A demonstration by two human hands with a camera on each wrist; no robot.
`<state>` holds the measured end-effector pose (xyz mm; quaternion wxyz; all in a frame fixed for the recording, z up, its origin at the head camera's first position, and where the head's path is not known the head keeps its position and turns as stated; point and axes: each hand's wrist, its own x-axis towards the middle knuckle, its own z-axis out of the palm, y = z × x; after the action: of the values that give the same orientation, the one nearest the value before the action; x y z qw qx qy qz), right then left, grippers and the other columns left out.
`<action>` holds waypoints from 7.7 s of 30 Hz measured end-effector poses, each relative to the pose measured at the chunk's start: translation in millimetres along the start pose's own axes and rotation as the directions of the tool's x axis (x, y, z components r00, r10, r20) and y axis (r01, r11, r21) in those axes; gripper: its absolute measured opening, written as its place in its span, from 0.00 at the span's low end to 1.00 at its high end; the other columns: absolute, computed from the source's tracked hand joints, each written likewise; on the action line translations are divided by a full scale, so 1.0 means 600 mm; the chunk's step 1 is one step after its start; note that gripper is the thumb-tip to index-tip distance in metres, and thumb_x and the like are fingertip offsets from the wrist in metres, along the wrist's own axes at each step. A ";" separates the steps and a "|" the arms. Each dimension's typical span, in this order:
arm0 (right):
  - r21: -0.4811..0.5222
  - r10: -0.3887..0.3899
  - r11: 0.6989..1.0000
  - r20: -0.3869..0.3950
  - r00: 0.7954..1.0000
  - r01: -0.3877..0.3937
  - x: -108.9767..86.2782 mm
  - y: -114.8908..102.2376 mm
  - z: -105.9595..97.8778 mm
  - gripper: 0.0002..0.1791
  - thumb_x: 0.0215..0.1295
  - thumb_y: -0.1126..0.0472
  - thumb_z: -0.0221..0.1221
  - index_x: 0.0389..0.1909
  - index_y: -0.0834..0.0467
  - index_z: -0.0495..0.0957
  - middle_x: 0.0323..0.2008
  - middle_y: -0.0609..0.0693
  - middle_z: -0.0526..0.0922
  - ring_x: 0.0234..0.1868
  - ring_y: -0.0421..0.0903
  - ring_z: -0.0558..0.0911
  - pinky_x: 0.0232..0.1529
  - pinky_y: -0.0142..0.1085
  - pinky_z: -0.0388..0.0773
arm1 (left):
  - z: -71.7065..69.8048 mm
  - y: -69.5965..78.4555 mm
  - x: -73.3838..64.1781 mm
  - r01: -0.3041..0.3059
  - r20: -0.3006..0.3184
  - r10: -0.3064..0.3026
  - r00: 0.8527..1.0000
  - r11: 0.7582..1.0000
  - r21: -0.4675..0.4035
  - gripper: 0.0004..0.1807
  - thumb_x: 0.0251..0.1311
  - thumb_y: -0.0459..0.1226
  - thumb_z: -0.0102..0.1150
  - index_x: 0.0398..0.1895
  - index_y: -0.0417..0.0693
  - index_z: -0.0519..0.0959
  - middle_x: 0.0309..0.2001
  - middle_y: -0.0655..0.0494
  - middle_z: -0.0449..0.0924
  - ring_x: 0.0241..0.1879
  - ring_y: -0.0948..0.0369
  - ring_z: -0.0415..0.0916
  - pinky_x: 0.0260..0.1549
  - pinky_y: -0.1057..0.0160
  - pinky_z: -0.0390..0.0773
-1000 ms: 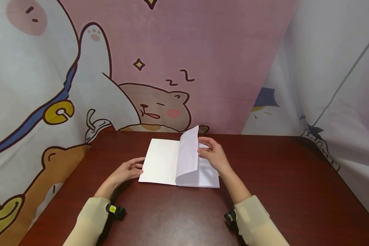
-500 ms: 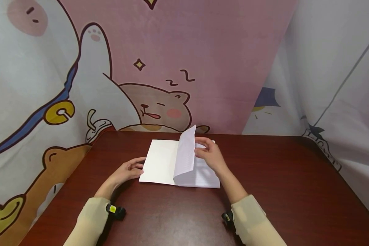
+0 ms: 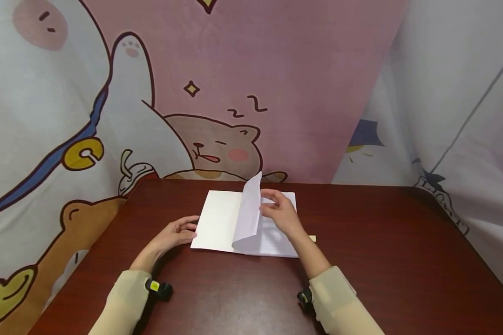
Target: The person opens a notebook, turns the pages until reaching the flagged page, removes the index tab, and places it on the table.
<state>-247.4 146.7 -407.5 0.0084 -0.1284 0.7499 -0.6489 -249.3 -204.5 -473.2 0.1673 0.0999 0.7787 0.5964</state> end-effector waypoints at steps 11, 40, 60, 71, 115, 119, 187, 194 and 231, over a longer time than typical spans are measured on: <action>0.014 0.012 1.000 0.011 1.000 -0.012 0.002 0.008 0.013 0.26 0.68 0.72 0.56 0.66 0.69 0.67 0.66 0.70 0.71 0.53 0.53 0.82 0.50 0.38 0.85 | 0.001 -0.002 -0.002 -0.004 -0.001 0.004 1.000 1.000 0.006 0.32 0.68 0.33 0.59 0.73 0.38 0.62 0.58 0.36 0.74 0.46 0.63 0.79 0.50 0.62 0.83; -0.008 -0.073 0.997 -0.001 0.997 0.073 0.006 -0.009 -0.016 0.24 0.71 0.68 0.56 0.66 0.67 0.68 0.66 0.67 0.72 0.55 0.47 0.83 0.49 0.32 0.84 | -0.004 -0.007 -0.004 -0.003 -0.025 0.001 1.000 0.994 -0.108 0.29 0.72 0.31 0.53 0.73 0.33 0.60 0.60 0.32 0.72 0.48 0.64 0.80 0.50 0.66 0.83; -0.094 -0.003 0.996 -0.055 0.998 -0.002 -0.010 0.016 -0.094 0.25 0.73 0.66 0.54 0.68 0.68 0.64 0.67 0.70 0.70 0.49 0.29 0.82 0.49 0.29 0.82 | -0.005 -0.010 -0.002 -0.025 0.000 0.025 1.000 0.995 -0.101 0.28 0.70 0.26 0.49 0.73 0.32 0.60 0.60 0.31 0.72 0.46 0.69 0.79 0.48 0.70 0.82; -0.112 0.047 0.992 -0.088 0.995 -0.057 -0.015 0.040 -0.111 0.26 0.72 0.67 0.54 0.68 0.69 0.63 0.67 0.72 0.69 0.48 0.30 0.82 0.52 0.34 0.83 | -0.004 -0.006 -0.001 -0.021 -0.002 0.021 1.000 0.995 -0.097 0.28 0.70 0.25 0.48 0.73 0.32 0.60 0.61 0.30 0.71 0.47 0.69 0.79 0.49 0.69 0.82; -0.234 0.299 0.927 -0.018 0.954 -0.295 -0.015 0.072 -0.118 0.30 0.76 0.60 0.51 0.72 0.70 0.56 0.70 0.74 0.61 0.70 0.67 0.66 0.69 0.58 0.66 | -0.003 -0.007 -0.002 -0.013 -0.011 0.012 1.000 0.996 -0.089 0.28 0.71 0.27 0.49 0.73 0.35 0.61 0.62 0.32 0.71 0.48 0.68 0.79 0.50 0.69 0.81; -0.228 0.296 0.928 -0.025 0.955 -0.294 -0.015 0.071 -0.118 0.30 0.76 0.60 0.51 0.72 0.70 0.56 0.70 0.73 0.63 0.70 0.66 0.68 0.69 0.58 0.67 | -0.002 -0.007 -0.002 -0.004 -0.016 0.003 1.000 0.996 -0.086 0.27 0.71 0.26 0.49 0.73 0.36 0.62 0.62 0.33 0.71 0.47 0.68 0.79 0.50 0.68 0.82; 0.047 0.110 0.993 -0.123 0.986 -0.105 -0.033 0.004 -0.105 0.29 0.75 0.56 0.55 0.70 0.61 0.58 0.68 0.63 0.71 0.50 0.33 0.82 0.49 0.28 0.83 | -0.002 -0.008 0.003 -0.033 -0.016 0.031 0.999 0.996 -0.087 0.28 0.70 0.28 0.53 0.72 0.34 0.63 0.61 0.34 0.73 0.46 0.70 0.80 0.49 0.69 0.81; 0.037 0.075 0.997 -0.079 0.994 -0.072 -0.037 -0.002 -0.100 0.27 0.76 0.60 0.52 0.71 0.64 0.59 0.70 0.70 0.66 0.50 0.31 0.82 0.53 0.29 0.81 | -0.001 -0.010 0.002 -0.027 -0.019 0.025 0.999 0.996 -0.090 0.28 0.70 0.29 0.53 0.72 0.35 0.63 0.61 0.35 0.73 0.47 0.69 0.79 0.49 0.69 0.81; 0.099 0.009 0.995 -0.016 1.000 -0.008 -0.039 -0.016 -0.067 0.28 0.76 0.61 0.52 0.70 0.68 0.58 0.68 0.73 0.66 0.50 0.33 0.82 0.54 0.36 0.83 | 0.001 -0.009 -0.003 -0.009 -0.036 0.006 0.999 0.997 -0.079 0.27 0.71 0.29 0.52 0.72 0.38 0.64 0.62 0.34 0.72 0.49 0.66 0.79 0.50 0.68 0.82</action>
<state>-230.2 189.2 -395.3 0.0113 -0.1193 0.7174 -0.6863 -247.3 -206.2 -478.1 0.1548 0.0855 0.7569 0.6292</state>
